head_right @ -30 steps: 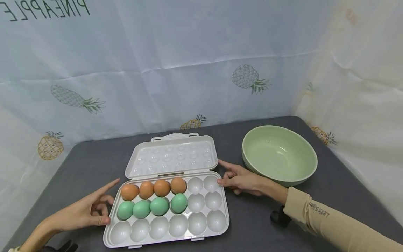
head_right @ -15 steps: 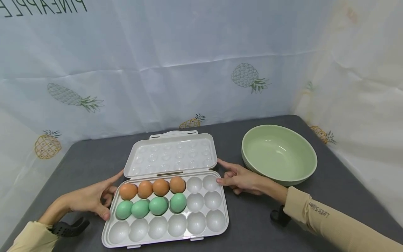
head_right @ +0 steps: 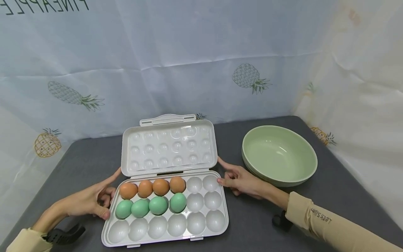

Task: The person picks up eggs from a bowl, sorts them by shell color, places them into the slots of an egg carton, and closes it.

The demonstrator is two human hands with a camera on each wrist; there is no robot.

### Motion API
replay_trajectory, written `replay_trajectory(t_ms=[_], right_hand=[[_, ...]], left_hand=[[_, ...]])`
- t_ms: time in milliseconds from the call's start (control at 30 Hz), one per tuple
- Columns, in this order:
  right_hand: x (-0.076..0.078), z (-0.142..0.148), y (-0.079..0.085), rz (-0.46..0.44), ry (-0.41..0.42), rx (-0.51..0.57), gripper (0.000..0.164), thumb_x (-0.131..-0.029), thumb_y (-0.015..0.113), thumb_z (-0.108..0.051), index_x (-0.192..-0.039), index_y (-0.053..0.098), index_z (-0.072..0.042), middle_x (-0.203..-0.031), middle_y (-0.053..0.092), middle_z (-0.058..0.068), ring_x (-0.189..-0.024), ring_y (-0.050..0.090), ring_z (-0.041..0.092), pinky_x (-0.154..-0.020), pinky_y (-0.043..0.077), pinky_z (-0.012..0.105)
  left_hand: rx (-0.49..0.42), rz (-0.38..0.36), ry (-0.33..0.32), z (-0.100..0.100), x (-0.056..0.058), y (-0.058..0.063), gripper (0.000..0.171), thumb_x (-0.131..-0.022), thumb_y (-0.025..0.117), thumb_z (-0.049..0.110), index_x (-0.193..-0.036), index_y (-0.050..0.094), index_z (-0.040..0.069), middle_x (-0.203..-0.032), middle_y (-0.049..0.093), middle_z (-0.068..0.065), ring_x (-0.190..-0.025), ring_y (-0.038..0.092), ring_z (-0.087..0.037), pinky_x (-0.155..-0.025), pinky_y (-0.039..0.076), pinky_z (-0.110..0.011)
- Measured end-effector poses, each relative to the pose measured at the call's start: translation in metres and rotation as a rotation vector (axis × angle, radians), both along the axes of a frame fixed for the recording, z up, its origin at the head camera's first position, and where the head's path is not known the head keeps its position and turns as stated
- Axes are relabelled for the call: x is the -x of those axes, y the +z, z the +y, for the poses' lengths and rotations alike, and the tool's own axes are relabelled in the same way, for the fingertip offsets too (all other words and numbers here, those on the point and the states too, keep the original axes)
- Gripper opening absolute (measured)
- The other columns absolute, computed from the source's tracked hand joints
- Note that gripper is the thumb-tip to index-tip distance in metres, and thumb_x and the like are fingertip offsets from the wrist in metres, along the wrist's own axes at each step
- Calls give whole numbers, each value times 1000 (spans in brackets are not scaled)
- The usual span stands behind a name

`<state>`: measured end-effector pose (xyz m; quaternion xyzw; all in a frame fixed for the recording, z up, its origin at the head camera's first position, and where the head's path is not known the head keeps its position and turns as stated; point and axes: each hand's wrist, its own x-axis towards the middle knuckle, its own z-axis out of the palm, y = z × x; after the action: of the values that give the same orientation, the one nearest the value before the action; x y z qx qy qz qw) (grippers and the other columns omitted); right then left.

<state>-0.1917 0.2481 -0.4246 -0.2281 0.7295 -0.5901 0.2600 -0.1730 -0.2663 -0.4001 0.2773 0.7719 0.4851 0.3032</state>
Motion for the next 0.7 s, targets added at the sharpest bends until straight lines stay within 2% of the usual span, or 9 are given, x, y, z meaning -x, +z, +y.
replay_trajectory(t_ms=[67,167,300,400,433,533,633,700], right_hand=[[-1,0,-2,41,-29,15,82,-103,61,-14,-165,7,-13,-74,44,-7,-52,37,4,-49,36,22],[-2,-1,-5,90,-82,41,77,-100,65,-9,-162,18,-4,-71,42,-9,-52,34,2,-46,32,23],[-5,-2,-7,153,-140,50,67,-96,70,-8,-151,36,8,-69,37,-12,-54,30,1,-46,27,28],[-8,0,-8,258,-159,32,44,-93,72,-4,-132,61,11,-71,42,-13,-57,34,0,-46,30,28],[-9,1,-9,299,-158,30,39,-92,72,-2,-128,64,13,-71,44,-13,-58,35,-1,-46,32,27],[-12,4,-11,418,-152,14,31,-91,71,2,-121,69,11,-76,54,-9,-64,41,-1,-52,41,22],[-15,7,-11,509,-116,5,41,-93,69,2,-132,60,12,-77,58,-1,-69,47,-1,-60,47,19],[-17,8,-10,549,-91,-8,42,-95,67,1,-135,58,11,-81,61,3,-75,52,-2,-65,50,18]], left_hand=[[-21,36,9,0,-4,-1,129,-85,82,6,-159,-23,9,-93,52,-1,-70,55,2,-55,51,-24],[-60,140,41,0,-11,-3,124,-84,82,5,-161,-15,4,-89,53,-4,-66,54,-1,-55,51,-26],[-103,352,121,1,-24,-9,116,-79,84,0,-161,2,-6,-85,55,-8,-61,53,-9,-50,48,-25],[-111,510,179,3,-34,-14,103,-74,86,-3,-155,22,-7,-85,57,-3,-61,52,-5,-48,45,-21],[-110,561,194,4,-36,-15,101,-72,87,-4,-152,27,-7,-87,60,0,-64,54,-3,-50,46,-19],[-82,735,229,8,-44,-17,87,-68,83,-17,-142,40,-3,-94,61,9,-73,55,5,-53,44,-13],[-40,923,234,12,-50,-16,88,-61,76,-25,-141,51,1,-103,59,13,-83,53,6,-59,44,-10],[2,1007,238,12,-56,-15,65,-78,77,-10,-139,57,2,-105,56,13,-82,49,7,-61,42,-8]])
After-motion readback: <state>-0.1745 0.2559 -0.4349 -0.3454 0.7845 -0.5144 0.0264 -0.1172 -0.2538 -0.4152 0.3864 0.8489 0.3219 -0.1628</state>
